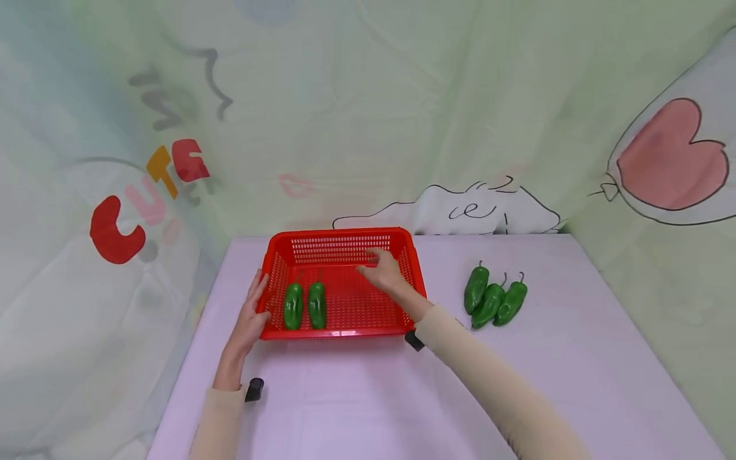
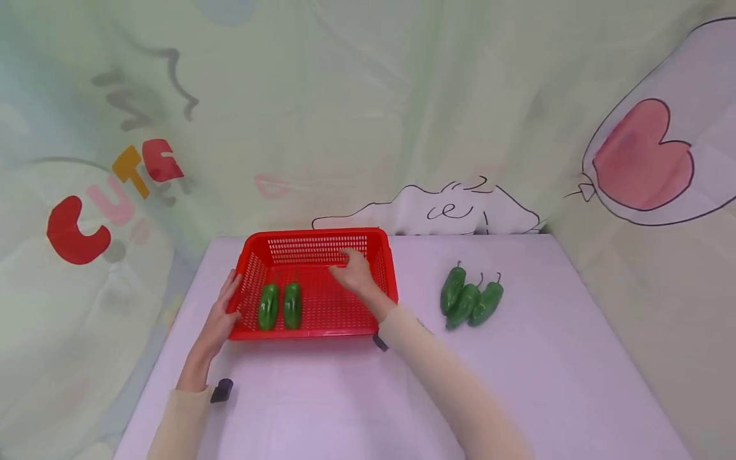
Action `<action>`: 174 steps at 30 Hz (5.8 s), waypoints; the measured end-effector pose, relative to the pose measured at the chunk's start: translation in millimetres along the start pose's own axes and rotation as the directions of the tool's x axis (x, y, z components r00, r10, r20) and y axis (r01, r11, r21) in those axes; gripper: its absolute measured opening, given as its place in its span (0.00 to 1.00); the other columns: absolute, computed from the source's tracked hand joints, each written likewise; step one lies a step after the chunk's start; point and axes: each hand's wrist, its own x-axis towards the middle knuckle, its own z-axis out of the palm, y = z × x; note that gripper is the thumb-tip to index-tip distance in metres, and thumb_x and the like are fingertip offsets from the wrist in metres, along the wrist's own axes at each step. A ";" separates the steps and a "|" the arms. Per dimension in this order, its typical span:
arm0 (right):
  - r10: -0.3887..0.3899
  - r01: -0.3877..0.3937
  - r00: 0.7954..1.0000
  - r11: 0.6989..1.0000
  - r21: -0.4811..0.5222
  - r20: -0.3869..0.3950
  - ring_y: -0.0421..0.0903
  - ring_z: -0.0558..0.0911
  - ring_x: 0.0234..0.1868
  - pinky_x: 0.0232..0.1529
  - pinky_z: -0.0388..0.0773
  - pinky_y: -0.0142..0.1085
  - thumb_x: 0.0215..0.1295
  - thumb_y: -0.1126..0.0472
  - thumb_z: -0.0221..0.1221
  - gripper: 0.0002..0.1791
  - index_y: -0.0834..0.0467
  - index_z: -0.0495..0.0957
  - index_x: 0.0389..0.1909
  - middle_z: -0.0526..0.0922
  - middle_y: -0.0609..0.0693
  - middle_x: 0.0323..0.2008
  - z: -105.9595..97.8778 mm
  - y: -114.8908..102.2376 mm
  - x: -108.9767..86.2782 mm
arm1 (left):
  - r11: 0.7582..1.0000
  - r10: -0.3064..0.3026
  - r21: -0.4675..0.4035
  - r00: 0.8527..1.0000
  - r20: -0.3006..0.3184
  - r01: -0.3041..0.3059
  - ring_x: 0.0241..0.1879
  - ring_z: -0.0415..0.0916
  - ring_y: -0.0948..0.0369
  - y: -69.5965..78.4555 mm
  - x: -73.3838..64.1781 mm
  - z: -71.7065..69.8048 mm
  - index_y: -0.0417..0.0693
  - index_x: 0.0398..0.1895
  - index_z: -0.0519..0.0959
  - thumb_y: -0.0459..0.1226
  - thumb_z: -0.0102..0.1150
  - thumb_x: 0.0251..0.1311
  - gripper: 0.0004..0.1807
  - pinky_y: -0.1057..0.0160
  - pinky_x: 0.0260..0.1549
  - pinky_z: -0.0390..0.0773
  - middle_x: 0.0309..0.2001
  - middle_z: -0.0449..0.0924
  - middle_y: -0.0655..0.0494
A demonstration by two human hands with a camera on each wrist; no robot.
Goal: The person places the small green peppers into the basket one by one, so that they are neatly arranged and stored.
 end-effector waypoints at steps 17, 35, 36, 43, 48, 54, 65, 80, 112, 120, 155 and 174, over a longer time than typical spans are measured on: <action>0.024 -0.021 0.995 0.999 0.032 -0.101 0.63 0.77 0.57 0.49 0.81 0.49 0.70 0.62 0.54 0.30 0.66 0.61 0.71 0.67 0.69 0.65 -88.5 31.7 -4.7 | 1.000 -0.022 -0.003 1.000 0.002 0.022 0.78 0.29 0.49 11.1 -9.4 -2.8 0.38 0.77 0.48 0.17 0.40 0.56 0.42 0.39 0.70 0.48 0.80 0.33 0.48; 0.170 -0.195 0.945 0.979 -0.062 -0.280 0.66 0.71 0.62 0.58 0.73 0.54 0.70 0.59 0.51 0.34 0.69 0.57 0.72 0.63 0.74 0.66 -181.6 98.2 -23.1 | 1.000 -0.002 0.010 1.000 -0.022 0.002 0.78 0.30 0.54 -27.1 7.8 -1.0 0.52 0.79 0.48 0.19 0.41 0.57 0.46 0.39 0.69 0.53 0.80 0.33 0.61; 0.177 -0.205 0.938 0.976 -0.068 -0.297 0.67 0.70 0.63 0.59 0.72 0.54 0.70 0.58 0.51 0.34 0.69 0.57 0.72 0.63 0.74 0.66 -185.8 102.5 -25.2 | 1.000 0.000 0.010 1.000 -0.024 0.001 0.78 0.30 0.53 -26.6 7.6 -1.1 0.53 0.79 0.48 0.19 0.41 0.57 0.46 0.39 0.68 0.54 0.80 0.33 0.61; 0.206 -0.251 0.894 0.966 -0.063 -0.398 0.69 0.67 0.65 0.61 0.69 0.56 0.68 0.61 0.50 0.33 0.71 0.58 0.71 0.63 0.75 0.65 -207.4 127.2 -43.8 | 1.000 -0.008 0.016 1.000 -0.019 0.009 0.78 0.31 0.52 -24.3 6.9 -0.3 0.53 0.79 0.47 0.18 0.42 0.57 0.46 0.41 0.66 0.60 0.80 0.33 0.60; 0.273 -0.310 0.857 0.950 -0.016 -0.437 0.68 0.66 0.64 0.58 0.72 0.55 0.65 0.64 0.49 0.33 0.72 0.58 0.70 0.62 0.76 0.65 -215.8 151.0 -51.0 | 1.000 -0.007 0.010 1.000 -0.017 0.008 0.78 0.31 0.54 -23.8 6.2 0.9 0.55 0.79 0.48 0.19 0.42 0.57 0.46 0.42 0.65 0.61 0.80 0.33 0.62; 0.351 -0.380 0.830 0.925 0.021 -0.433 0.67 0.67 0.61 0.55 0.73 0.53 0.61 0.65 0.49 0.35 0.74 0.57 0.70 0.61 0.78 0.65 -215.4 176.9 -55.0 | 1.000 -0.009 -0.007 1.000 -0.003 0.009 0.78 0.29 0.54 -22.9 6.8 1.0 0.50 0.79 0.48 0.17 0.41 0.56 0.46 0.41 0.69 0.52 0.80 0.33 0.60; 0.357 -0.390 0.841 0.921 0.003 -0.405 0.60 0.75 0.49 0.26 0.75 0.28 0.60 0.67 0.50 0.35 0.74 0.58 0.69 0.68 0.76 0.57 -206.3 200.5 -53.5 | 0.999 -0.032 0.004 0.999 0.007 0.032 0.78 0.29 0.50 12.2 -9.9 3.8 0.39 0.78 0.47 0.17 0.40 0.56 0.43 0.40 0.70 0.49 0.80 0.33 0.49; 0.369 -0.381 0.844 0.923 0.050 -0.389 0.60 0.75 0.50 0.27 0.77 0.30 0.61 0.68 0.49 0.35 0.71 0.58 0.71 0.68 0.76 0.60 -205.5 198.3 -45.7 | 0.999 -0.008 0.031 0.999 -0.032 0.009 0.78 0.30 0.54 -24.9 7.5 1.8 0.53 0.79 0.48 0.19 0.42 0.58 0.45 0.40 0.69 0.53 0.80 0.34 0.61; 0.311 -0.310 0.876 0.949 0.065 -0.370 0.66 0.74 0.59 0.38 0.83 0.35 0.66 0.68 0.53 0.34 0.72 0.56 0.72 0.65 0.77 0.63 -210.1 159.7 -43.5 | 0.999 -0.027 0.018 1.000 0.005 0.027 0.78 0.29 0.49 11.9 -4.6 2.6 0.40 0.78 0.47 0.17 0.40 0.57 0.43 0.39 0.69 0.51 0.80 0.32 0.49; 0.287 -0.265 0.884 0.958 0.111 -0.369 0.63 0.77 0.56 0.46 0.83 0.41 0.66 0.68 0.55 0.33 0.70 0.59 0.71 0.67 0.75 0.62 -199.5 130.9 -39.5 | 1.000 0.006 0.002 1.000 -0.019 -0.006 0.78 0.29 0.53 -21.3 6.8 0.8 0.48 0.79 0.48 0.17 0.40 0.56 0.45 0.39 0.70 0.47 0.80 0.33 0.57; 0.056 -0.046 0.996 0.991 0.125 -0.076 0.63 0.75 0.58 0.52 0.80 0.50 0.68 0.69 0.56 0.30 0.67 0.62 0.70 0.66 0.69 0.63 -80.4 10.1 -9.1 | 1.000 0.016 -0.021 1.000 -0.008 -0.016 0.78 0.28 0.50 -24.4 12.2 1.5 0.40 0.78 0.47 0.15 0.40 0.53 0.45 0.39 0.70 0.48 0.80 0.32 0.50; 0.080 -0.073 0.996 0.975 0.208 -0.026 0.61 0.77 0.56 0.49 0.82 0.48 0.65 0.69 0.60 0.29 0.63 0.67 0.67 0.71 0.65 0.59 -18.2 -11.2 0.1 | 0.999 0.032 -0.009 0.999 -0.024 -0.032 0.78 0.30 0.53 -24.7 11.1 1.6 0.45 0.79 0.48 0.17 0.41 0.55 0.45 0.40 0.70 0.49 0.80 0.33 0.56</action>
